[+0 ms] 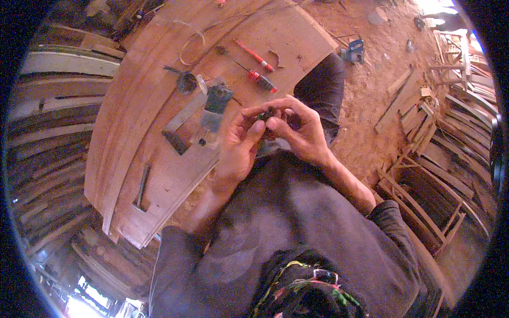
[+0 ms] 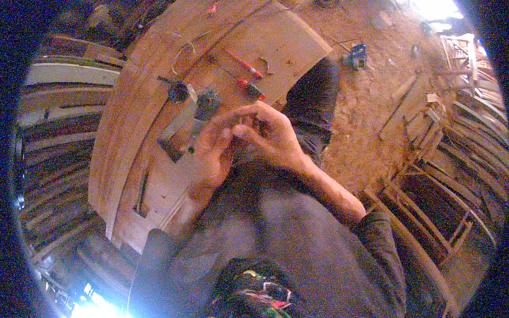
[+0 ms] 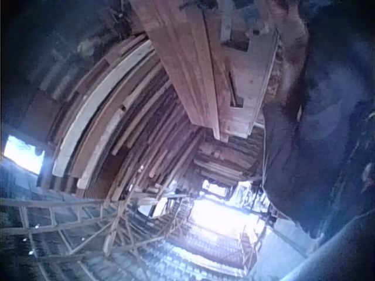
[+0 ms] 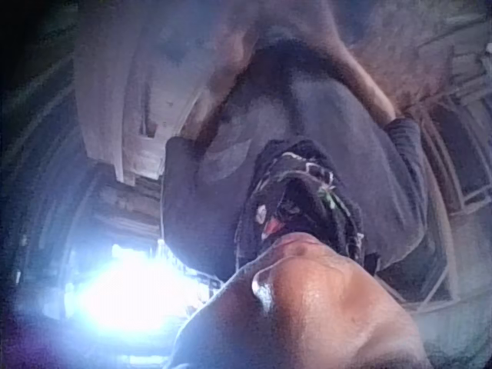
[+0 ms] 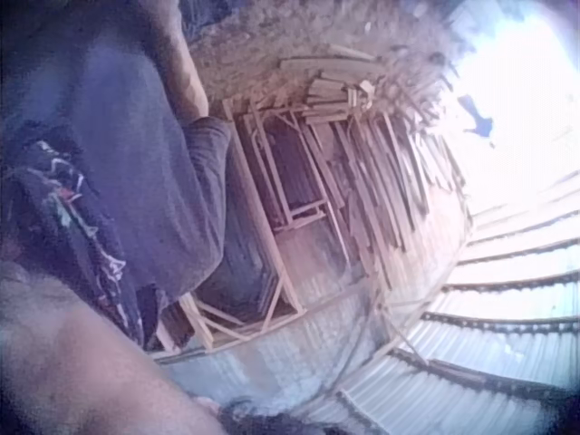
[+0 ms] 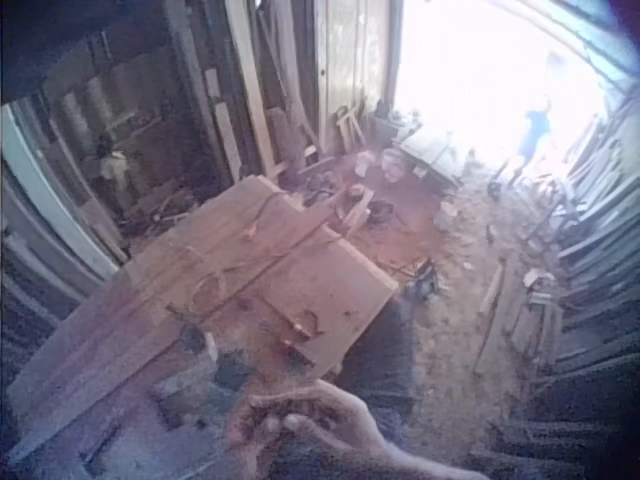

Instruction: The person holds a small black electrical component and manipulates its parts with both hands. They then use a red-handled screwdriver to tighten a screw on the component.

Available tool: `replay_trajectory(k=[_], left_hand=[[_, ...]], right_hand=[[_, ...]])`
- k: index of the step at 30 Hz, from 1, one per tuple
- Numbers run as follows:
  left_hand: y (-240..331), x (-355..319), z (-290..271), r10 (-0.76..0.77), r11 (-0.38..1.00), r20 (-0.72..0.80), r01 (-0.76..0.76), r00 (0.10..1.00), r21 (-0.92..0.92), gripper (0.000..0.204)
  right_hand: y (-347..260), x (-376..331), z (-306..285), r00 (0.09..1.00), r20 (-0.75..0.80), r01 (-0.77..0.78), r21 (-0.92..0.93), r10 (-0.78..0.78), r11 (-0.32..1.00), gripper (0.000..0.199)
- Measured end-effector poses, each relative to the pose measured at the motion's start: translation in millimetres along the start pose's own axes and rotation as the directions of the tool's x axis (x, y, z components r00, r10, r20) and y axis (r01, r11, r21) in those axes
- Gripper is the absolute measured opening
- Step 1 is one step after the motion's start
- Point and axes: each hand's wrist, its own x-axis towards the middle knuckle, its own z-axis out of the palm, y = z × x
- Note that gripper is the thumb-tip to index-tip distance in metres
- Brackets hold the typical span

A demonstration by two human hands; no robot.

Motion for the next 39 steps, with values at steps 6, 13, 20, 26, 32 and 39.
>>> replay_trajectory(k=[6, 13, 20, 26, 32, 39], left_hand=[[29.9, -10.3, -36.3, -0.281, 0.92, 0.181, 0.211, 0.942, 0.33, 0.028], [46.5, -16.5, -32.8, -0.418, 0.806, 0.229, 0.243, 0.879, 0.539, 0.022], [22.0, -30.1, -18.8, -0.173, 0.943, 0.104, 0.134, 0.979, 0.304, 0.019], [15.1, -26.8, -23.0, -0.097, 0.983, 0.083, 0.082, 0.992, 0.163, 0.022], [19.1, -28.7, -7.7, -0.131, 0.984, 0.14, 0.145, 0.982, -0.1, 0.027], [16.1, -37.5, -9.3, -0.165, 0.979, 0.181, 0.183, 0.97, -0.087, 0.028]], right_hand=[[-17.1, 0.7, -13.5, 0.923, 0.321, 0.325, -0.349, -0.214, 0.879, 0.035], [-22.7, -2.6, -22.5, 0.845, 0.498, 0.442, -0.449, -0.193, 0.777, 0.039], [-13.2, 3.0, -17.9, 0.817, 0.391, 0.564, -0.395, -0.423, 0.725, 0.033], [-14.9, 5.6, -17.8, 0.897, 0.369, 0.405, -0.46, -0.245, 0.79, 0.035], [-23.6, -2.9, -4.2, 0.953, 0.286, -0.174, 0.247, 0.1, 0.953, 0.033], [-28.3, -1.8, -3.0, 0.899, 0.381, -0.353, 0.339, 0.215, 0.872, 0.031]])
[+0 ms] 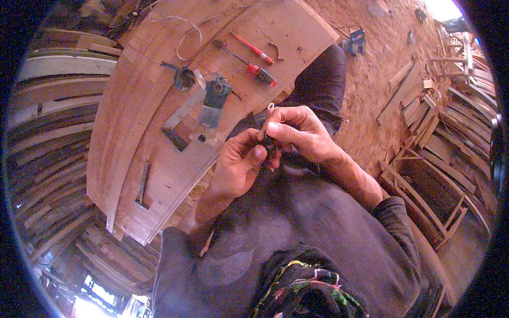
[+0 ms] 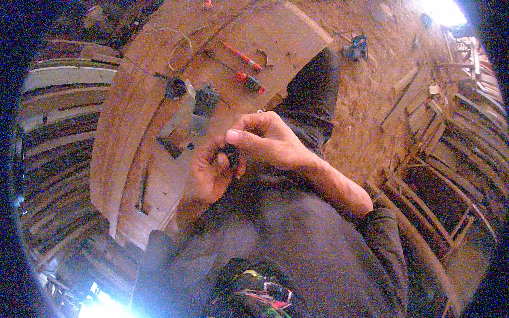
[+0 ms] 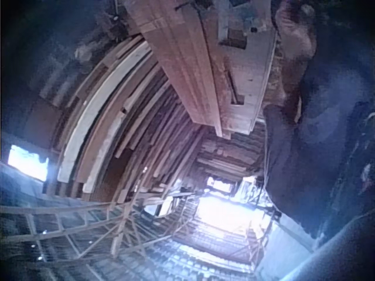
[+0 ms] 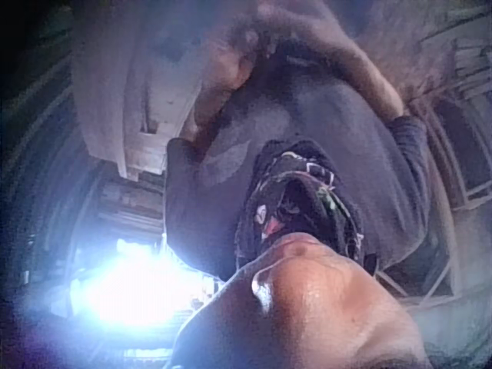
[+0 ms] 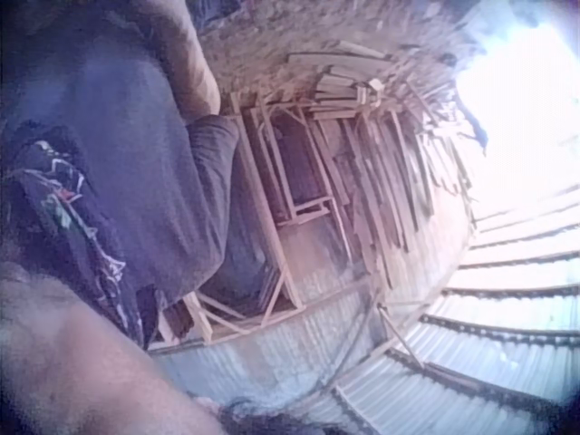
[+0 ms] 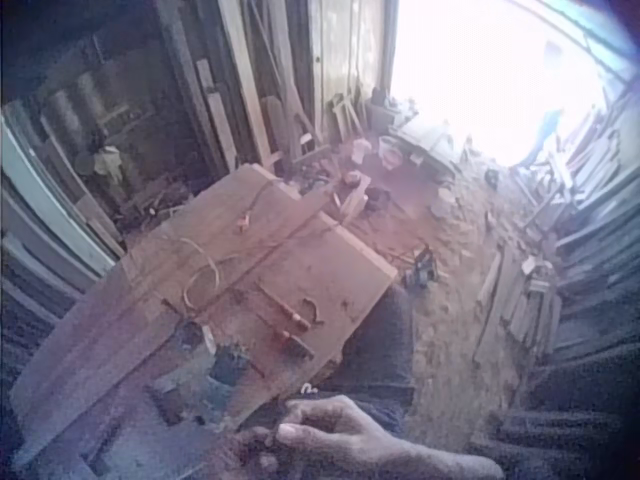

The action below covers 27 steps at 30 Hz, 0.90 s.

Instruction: The person holds a small black electrical component and manipulates its parts with both hands. They then use a red-handled screwdriver to tighten a screw on the component.

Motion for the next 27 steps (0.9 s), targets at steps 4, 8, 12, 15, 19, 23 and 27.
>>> replay_trajectory(k=[4, 8, 12, 15, 19, 23, 27], left_hand=[[3.2, -1.2, 6.5, 0.022, 0.994, -0.022, -0.024, 1.0, -0.103, 0.03], [4.6, -1.0, 6.1, 0.049, 0.995, -0.032, -0.051, 0.998, -0.08, 0.031], [3.0, -1.0, 7.8, 0.065, 0.992, -0.022, -0.067, 0.998, -0.102, 0.03], [3.1, -3.5, 5.8, 0.069, 0.995, -0.036, -0.071, 0.997, -0.065, 0.028], [3.4, -3.2, 5.3, 0.086, 0.996, -0.032, -0.087, 0.996, -0.013, 0.027], [7.2, -6.1, 10.4, 0.082, 0.996, -0.091, -0.078, 0.992, 0.046, 0.027], [10.9, -6.2, 16.5, 0.08, 0.994, -0.125, -0.07, 0.989, 0.08, 0.026]], right_hand=[[2.9, -3.1, 4.4, 0.996, -0.05, 0.081, 0.071, -0.077, 0.994, 0.031], [7.3, -13.5, 9.5, 0.945, -0.124, 0.307, 0.004, -0.304, 0.952, 0.028], [12.4, -14.4, -1.1, 0.855, -0.057, 0.408, -0.538, -0.515, 0.737, 0.019], [8.4, -13.9, 0.4, 0.818, -0.017, 0.441, -0.623, -0.575, 0.647, 0.019], [7.1, -13.6, -0.8, 0.782, 0.027, 0.486, -0.653, -0.623, 0.581, 0.022], [5.1, -14.8, 0.5, 0.764, 0.051, 0.499, -0.679, -0.643, 0.539, 0.021], [8.1, -15.8, -2.0, 0.724, 0.109, 0.531, -0.719, -0.682, 0.448, 0.023]])
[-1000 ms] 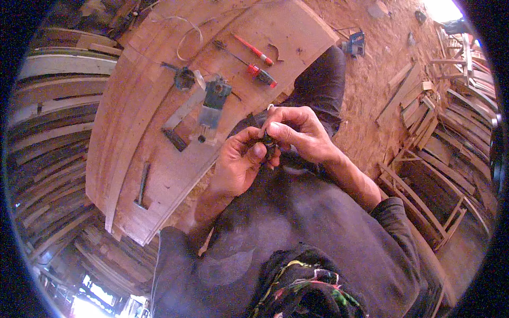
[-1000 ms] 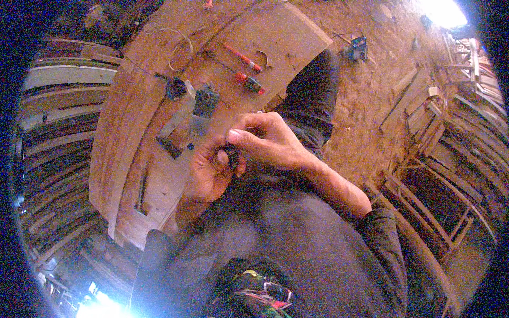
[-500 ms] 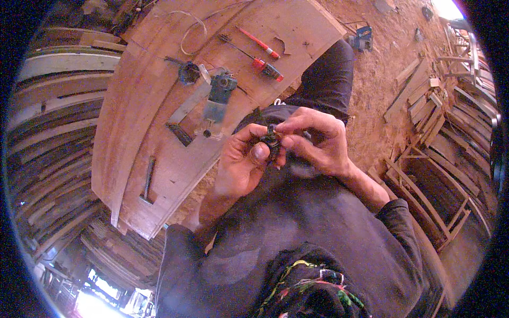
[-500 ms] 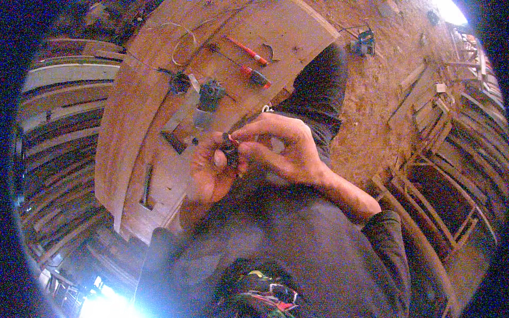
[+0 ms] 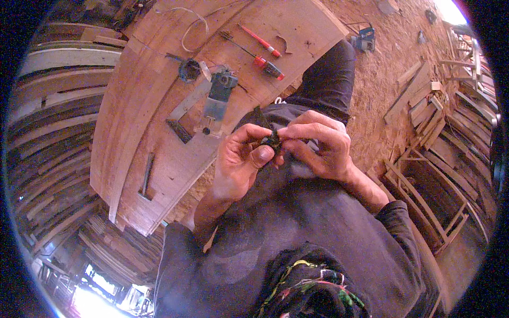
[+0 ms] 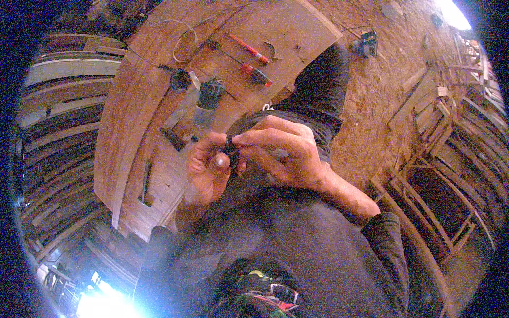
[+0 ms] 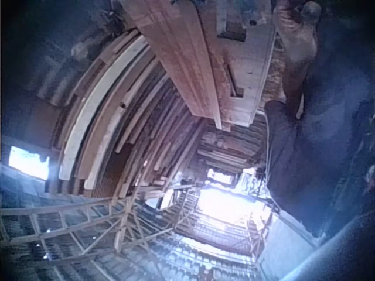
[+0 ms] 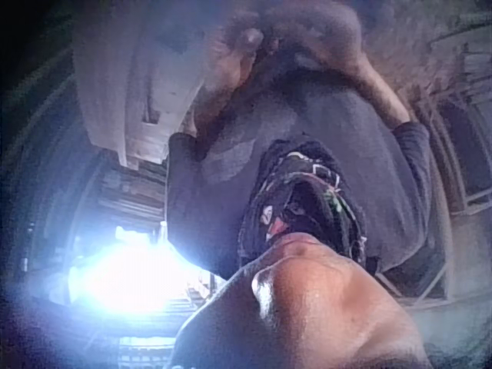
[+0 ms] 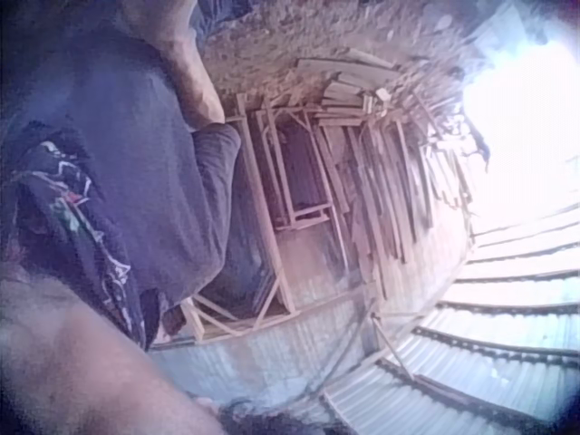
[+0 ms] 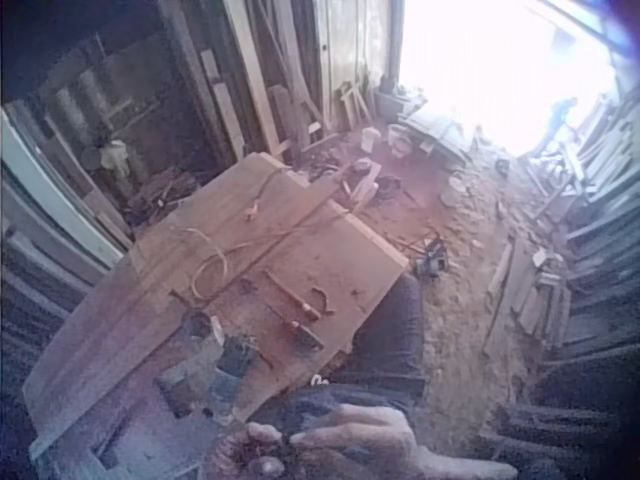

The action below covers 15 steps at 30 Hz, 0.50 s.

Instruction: The person holds a small black electrical component and manipulates its parts with both hands. They then use a red-handled screwdriver to tighten a screw on the component.

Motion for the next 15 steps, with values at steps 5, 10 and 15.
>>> replay_trajectory(k=[5, 10, 15], left_hand=[[-0.1, 0.4, 1.0, 0.009, 1.0, -0.008, -0.009, 1.0, 0.024, 0.026], [1.2, 0.4, 0.2, 0.041, 0.978, -0.012, -0.038, 0.999, 0.204, 0.026], [14.5, 2.9, 2.1, 0.109, 0.8, 0.055, -0.121, 0.992, 0.587, 0.024]], right_hand=[[-0.1, 1.4, -1.0, 0.999, 0.028, 0.033, -0.016, -0.032, 0.999, 0.021], [-9.5, 10.8, -12.8, 0.986, 0.139, -0.095, 0.012, 0.092, 0.995, 0.019], [-20.4, 13.9, -17.7, 0.929, 0.171, -0.34, 0.048, 0.327, 0.939, 0.014]])
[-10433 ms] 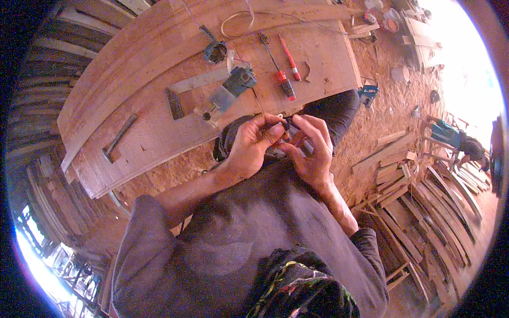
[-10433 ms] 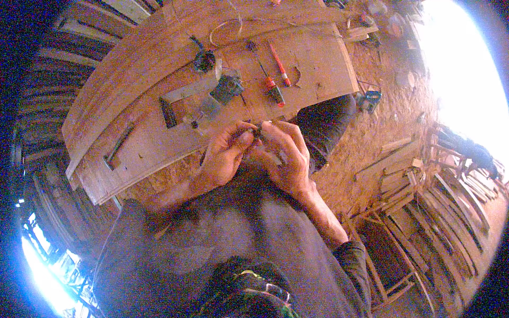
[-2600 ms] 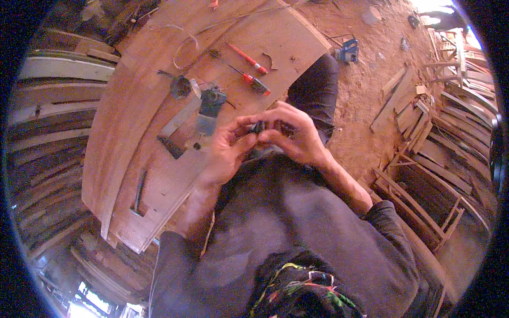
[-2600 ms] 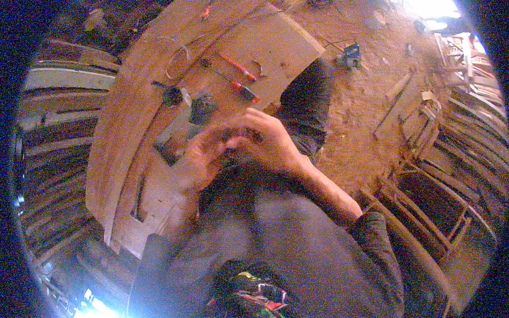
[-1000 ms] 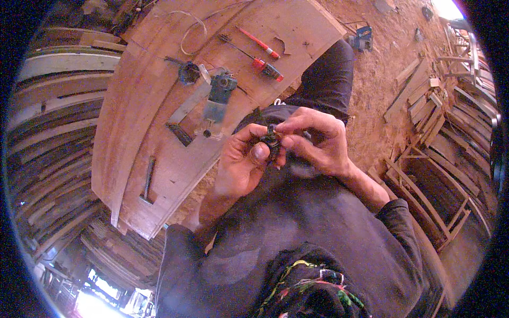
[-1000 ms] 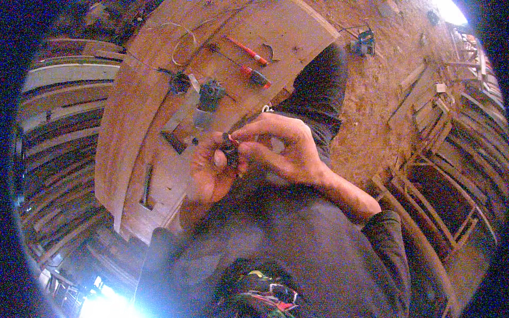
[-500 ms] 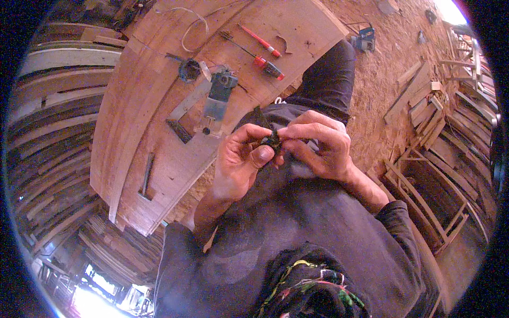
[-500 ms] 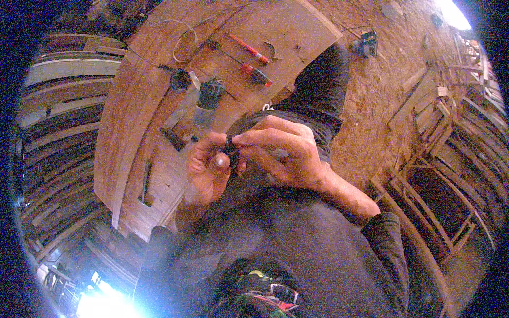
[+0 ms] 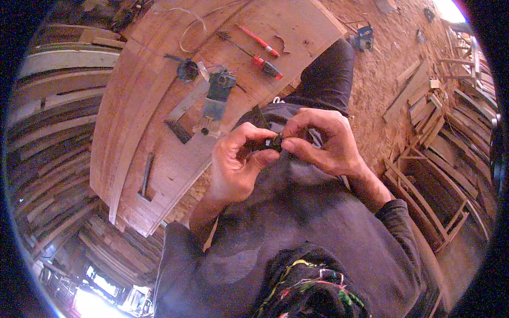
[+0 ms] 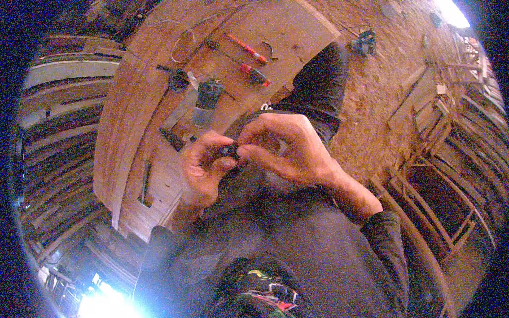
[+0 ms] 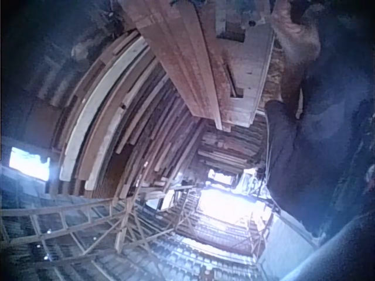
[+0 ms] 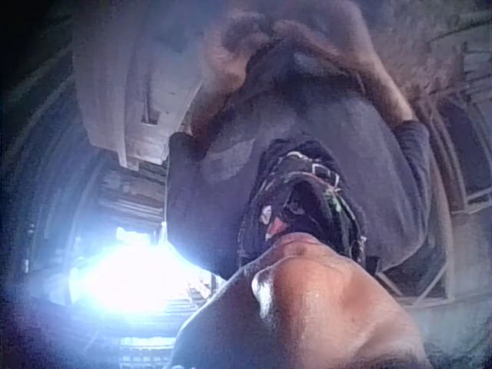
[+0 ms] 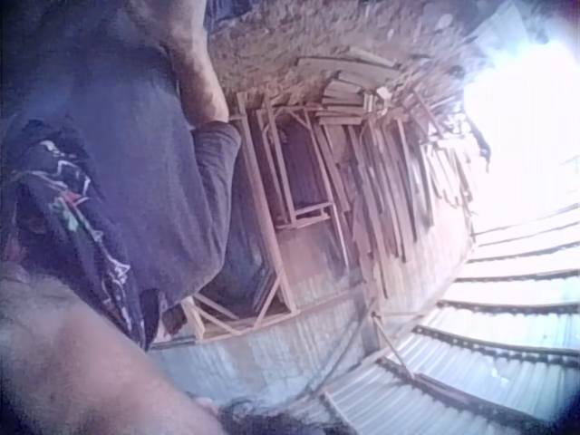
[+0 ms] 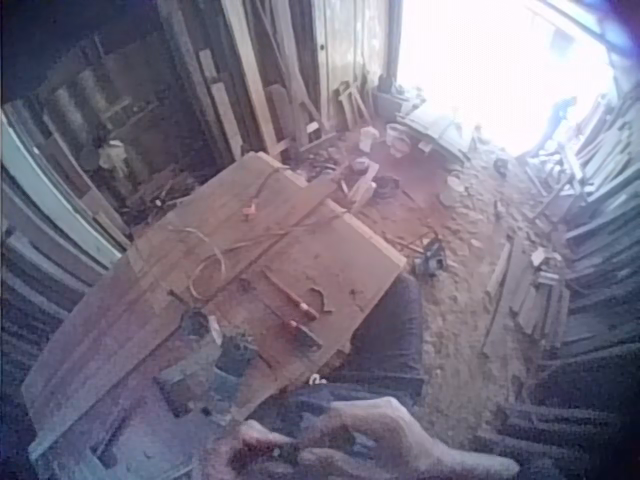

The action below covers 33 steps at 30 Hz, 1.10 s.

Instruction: The person holds a small black electrical component and manipulates its parts with both hands. They then use a red-handled screwdriver to tighten a screw on the component.

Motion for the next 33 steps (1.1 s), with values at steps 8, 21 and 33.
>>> replay_trajectory(k=[8, 21, 33], left_hand=[[12.5, 7.9, -7.2, 0.152, 0.896, 0.089, -0.175, 0.984, 0.408, 0.026], [3.4, 26.2, -9.6, 0.495, 0.537, -0.051, -0.259, 0.868, 0.803, 0.027], [-1.8, 24.0, -16.9, 0.216, 0.931, -0.225, -0.269, 0.95, -0.245, 0.028]], right_hand=[[-7.1, 0.3, -3.2, 0.997, 0.044, -0.062, -0.086, 0.066, 0.994, 0.012], [-3.0, 1.7, 42.0, 0.997, -0.072, -0.036, -0.149, 0.025, 0.988, 0.013], [4.7, 9.1, 30.5, 0.956, -0.231, 0.193, 0.039, -0.178, 0.98, 0.02]])
